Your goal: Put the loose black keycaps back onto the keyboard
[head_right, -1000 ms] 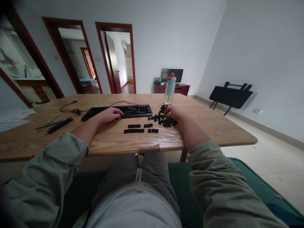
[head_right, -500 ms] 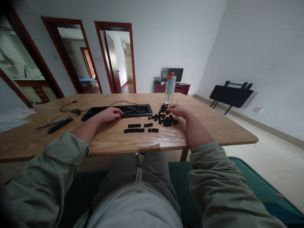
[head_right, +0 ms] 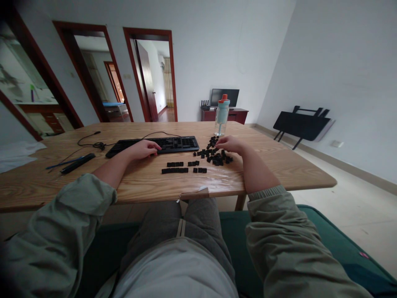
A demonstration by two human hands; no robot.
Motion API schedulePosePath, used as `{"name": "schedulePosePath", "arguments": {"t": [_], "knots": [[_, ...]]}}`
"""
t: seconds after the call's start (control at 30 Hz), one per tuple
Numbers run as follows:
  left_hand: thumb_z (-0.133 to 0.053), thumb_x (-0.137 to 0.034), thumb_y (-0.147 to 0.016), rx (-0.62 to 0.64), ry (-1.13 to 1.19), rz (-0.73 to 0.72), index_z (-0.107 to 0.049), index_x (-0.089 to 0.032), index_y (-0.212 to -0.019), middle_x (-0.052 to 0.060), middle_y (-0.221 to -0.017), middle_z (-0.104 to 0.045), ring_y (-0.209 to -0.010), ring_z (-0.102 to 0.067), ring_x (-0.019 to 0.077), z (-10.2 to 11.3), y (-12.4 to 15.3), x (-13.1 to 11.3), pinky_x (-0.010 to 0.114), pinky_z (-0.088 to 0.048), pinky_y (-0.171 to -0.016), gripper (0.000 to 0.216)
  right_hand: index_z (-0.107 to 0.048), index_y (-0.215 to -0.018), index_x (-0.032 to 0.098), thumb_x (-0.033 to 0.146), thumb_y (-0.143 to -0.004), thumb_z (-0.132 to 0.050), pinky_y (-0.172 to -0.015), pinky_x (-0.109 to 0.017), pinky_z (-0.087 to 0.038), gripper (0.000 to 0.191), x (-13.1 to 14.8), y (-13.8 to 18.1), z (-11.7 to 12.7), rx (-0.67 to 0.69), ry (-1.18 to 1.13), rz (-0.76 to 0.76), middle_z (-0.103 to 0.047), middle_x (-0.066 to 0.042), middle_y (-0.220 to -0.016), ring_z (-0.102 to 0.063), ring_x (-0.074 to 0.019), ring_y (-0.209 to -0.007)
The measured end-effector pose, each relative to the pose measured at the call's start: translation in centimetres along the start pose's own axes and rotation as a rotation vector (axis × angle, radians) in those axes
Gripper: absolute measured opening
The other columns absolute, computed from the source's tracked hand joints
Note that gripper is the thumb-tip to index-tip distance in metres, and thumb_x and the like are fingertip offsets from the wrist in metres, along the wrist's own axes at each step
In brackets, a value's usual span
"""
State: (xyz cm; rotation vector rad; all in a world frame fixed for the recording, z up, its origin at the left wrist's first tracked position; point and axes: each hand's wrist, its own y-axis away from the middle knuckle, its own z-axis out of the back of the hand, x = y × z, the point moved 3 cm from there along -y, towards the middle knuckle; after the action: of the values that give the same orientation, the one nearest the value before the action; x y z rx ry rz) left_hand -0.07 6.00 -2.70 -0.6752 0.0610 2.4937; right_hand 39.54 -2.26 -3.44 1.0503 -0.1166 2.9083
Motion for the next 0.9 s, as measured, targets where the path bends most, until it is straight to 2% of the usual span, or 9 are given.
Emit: {"name": "schedulePosePath", "arguments": {"t": [0.1,0.33,0.47,0.73,0.9], "knots": [[-0.055,-0.027,-0.076,0.002,0.002,-0.004,-0.073,-0.018,-0.109,0.005,-0.087,-0.074,-0.066,-0.061,0.0162,0.0,-0.1,0.1,0.023,-0.045,-0.053,0.039,-0.072,-0.090,0.017,0.039,-0.078,-0.074,-0.061,-0.025,-0.046,0.025,-0.3,-0.3,0.0,0.002,0.044,0.053,-0.073,-0.007,-0.090,-0.060,-0.0160,-0.074],[-0.055,-0.026,-0.075,0.007,0.001,-0.014,-0.073,-0.018,-0.108,0.005,-0.087,-0.073,-0.066,-0.062,0.0162,-0.2,-0.4,0.4,0.024,-0.048,-0.057,0.039,-0.064,-0.079,0.017,0.043,-0.073,-0.076,-0.061,-0.026,-0.043,0.029,-1.2,-1.2,-0.2,0.012,0.057,0.086,-0.066,-0.004,-0.076,-0.054,-0.0145,-0.067],[-0.054,-0.025,-0.076,0.003,0.001,-0.008,-0.073,-0.018,-0.108,0.004,-0.087,-0.073,-0.066,-0.061,0.0159,-0.1,-0.2,0.2,0.024,-0.047,-0.056,0.038,-0.064,-0.077,0.017,0.043,-0.072,-0.078,-0.062,-0.027,-0.043,0.029,-1.4,-1.4,-0.2,0.025,0.046,0.088,-0.065,-0.003,-0.076,-0.054,-0.0148,-0.067],[-0.054,-0.023,-0.076,0.019,-0.002,-0.010,-0.073,-0.017,-0.109,0.004,-0.088,-0.074,-0.061,-0.058,0.0136,-0.1,-0.2,0.1,0.022,-0.045,-0.053,0.038,-0.067,-0.081,0.017,0.037,-0.077,-0.078,-0.054,-0.024,-0.041,0.023,-1.1,-0.9,-0.7,0.113,0.070,0.028,-0.066,-0.003,-0.075,-0.053,-0.0122,-0.060],[-0.056,-0.026,-0.077,0.014,0.000,-0.002,-0.074,-0.019,-0.107,0.004,-0.086,-0.074,-0.063,-0.061,0.0145,-0.1,-0.2,0.1,0.022,-0.046,-0.054,0.036,-0.071,-0.084,0.018,0.041,-0.079,-0.076,-0.056,-0.025,-0.043,0.024,-1.3,-1.0,-0.4,0.099,0.100,0.018,-0.069,-0.005,-0.079,-0.056,-0.0135,-0.063]]}}
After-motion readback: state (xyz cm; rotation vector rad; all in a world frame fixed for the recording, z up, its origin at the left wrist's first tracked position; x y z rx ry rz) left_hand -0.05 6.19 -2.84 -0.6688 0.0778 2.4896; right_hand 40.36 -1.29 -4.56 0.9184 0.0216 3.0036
